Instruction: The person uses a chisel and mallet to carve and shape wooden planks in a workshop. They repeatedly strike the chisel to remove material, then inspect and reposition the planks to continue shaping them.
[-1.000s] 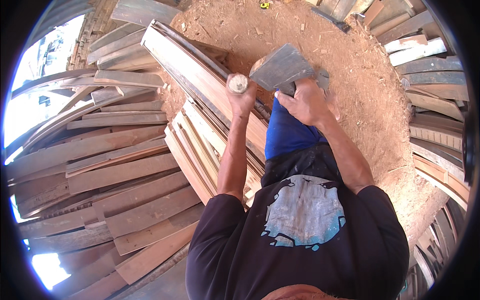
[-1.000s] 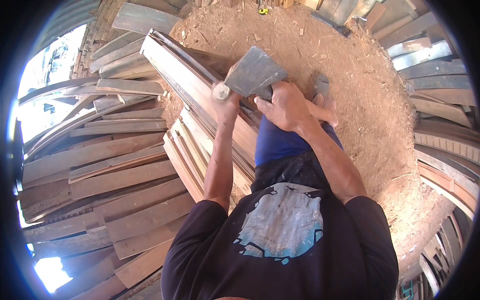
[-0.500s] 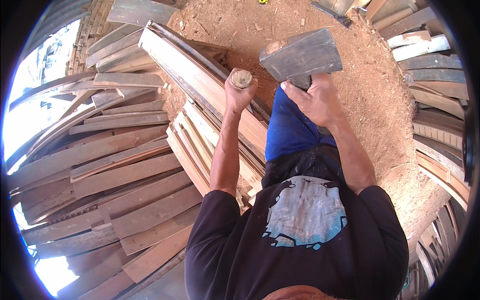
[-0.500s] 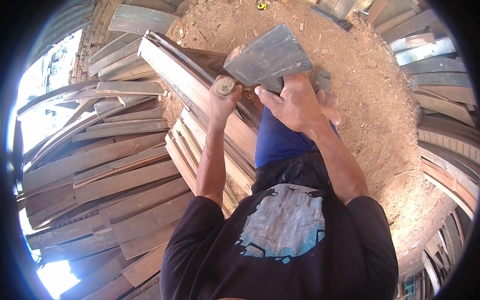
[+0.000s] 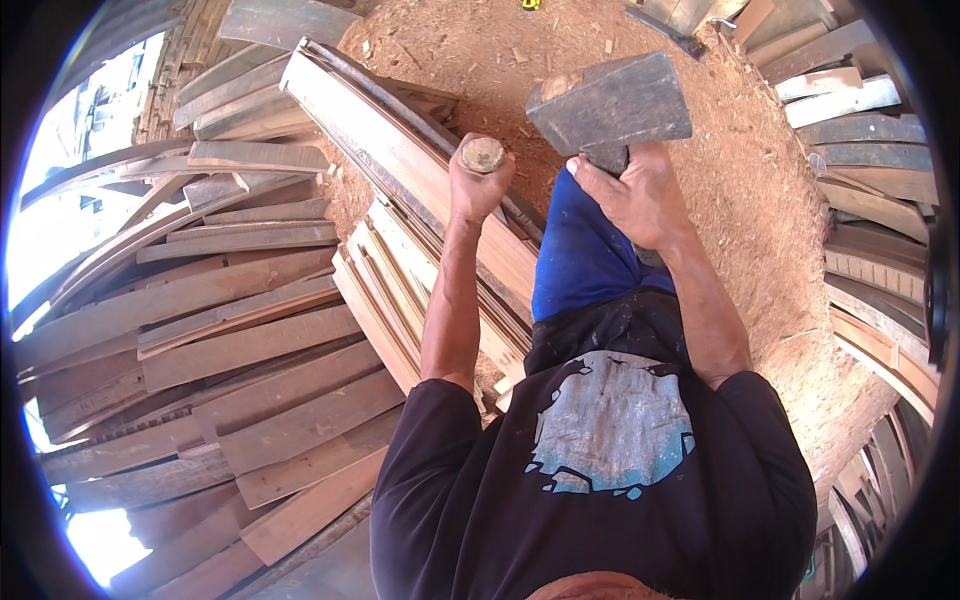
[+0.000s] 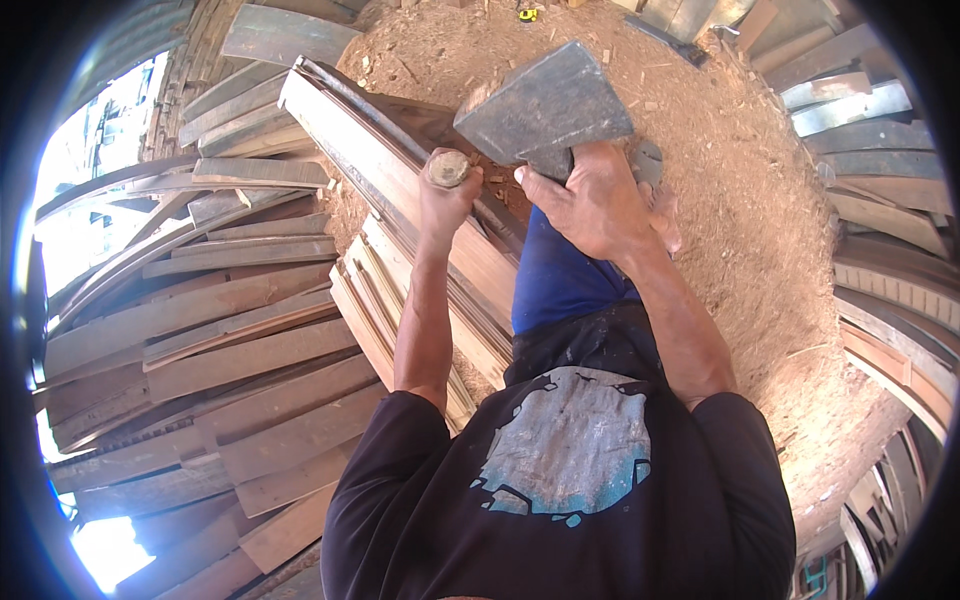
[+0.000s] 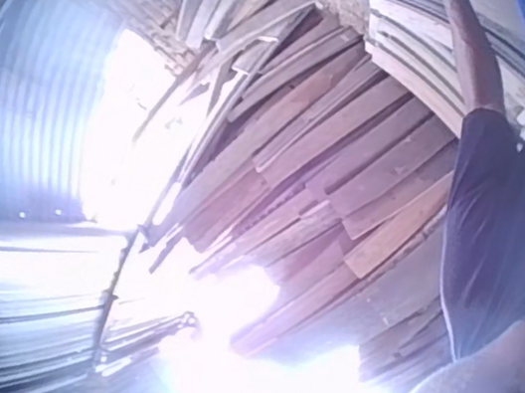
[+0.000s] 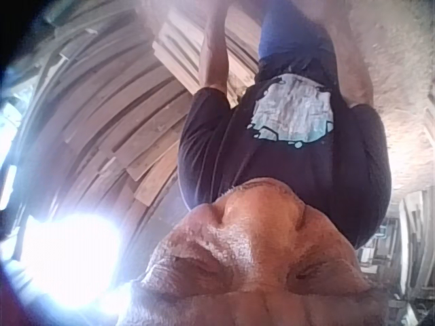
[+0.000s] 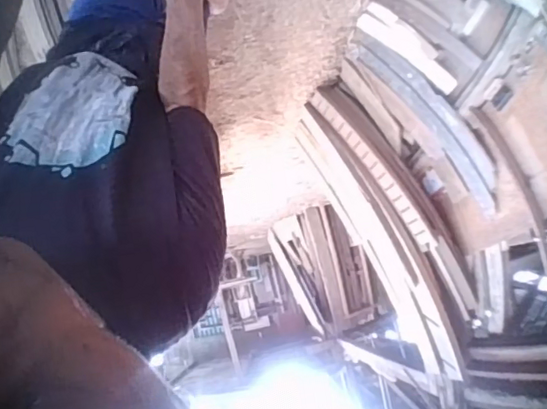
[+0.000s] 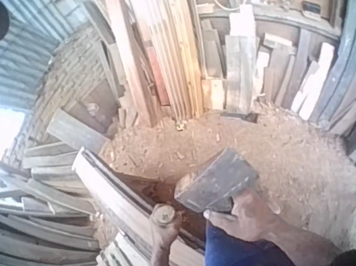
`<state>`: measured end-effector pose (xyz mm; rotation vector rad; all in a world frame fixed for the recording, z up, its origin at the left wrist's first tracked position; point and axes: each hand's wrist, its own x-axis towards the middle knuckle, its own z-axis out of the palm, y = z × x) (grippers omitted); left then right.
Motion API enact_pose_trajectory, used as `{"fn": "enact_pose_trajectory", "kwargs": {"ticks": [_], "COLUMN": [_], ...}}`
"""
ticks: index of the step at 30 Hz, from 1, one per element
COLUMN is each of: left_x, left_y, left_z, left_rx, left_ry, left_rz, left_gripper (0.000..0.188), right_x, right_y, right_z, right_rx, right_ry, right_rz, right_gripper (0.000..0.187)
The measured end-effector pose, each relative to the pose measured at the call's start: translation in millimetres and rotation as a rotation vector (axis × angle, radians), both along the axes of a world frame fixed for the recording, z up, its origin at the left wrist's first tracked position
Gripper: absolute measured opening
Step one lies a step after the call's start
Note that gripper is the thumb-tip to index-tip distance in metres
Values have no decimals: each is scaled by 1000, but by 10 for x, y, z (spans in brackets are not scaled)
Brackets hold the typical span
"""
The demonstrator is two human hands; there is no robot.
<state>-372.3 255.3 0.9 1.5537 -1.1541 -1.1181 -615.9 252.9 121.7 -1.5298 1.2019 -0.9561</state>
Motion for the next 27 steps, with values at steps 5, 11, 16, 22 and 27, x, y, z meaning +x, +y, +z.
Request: {"fn": "enact_pose_trajectory", "kwargs": {"ticks": [5, 11, 16, 22, 27], "left_x": [11, -30, -120, -138, 19], "left_y": [-1, 1, -31, 222, 222], "left_z": [-22, -29, -102, -120, -70], "left_rx": [-42, -38, -255, -107, -83], "left_ry": [-21, -43, -140, -155, 265], "left_rz": [-18, -39, -222, -209, 163], "left_gripper": [19, 17, 20, 24, 27], "right_x": [34, 72, 351, 310, 391], "right_y": [2, 16, -105, -6, 129], "right_z": [27, 30, -252, -393, -462], "right_rx": [-23, -34, -15, 53, -29], "right_ry": [10, -12, 527, 619, 246], "right_rz": [34, 22, 225, 334, 210], "right_gripper": [26, 25, 33, 34, 29]}}
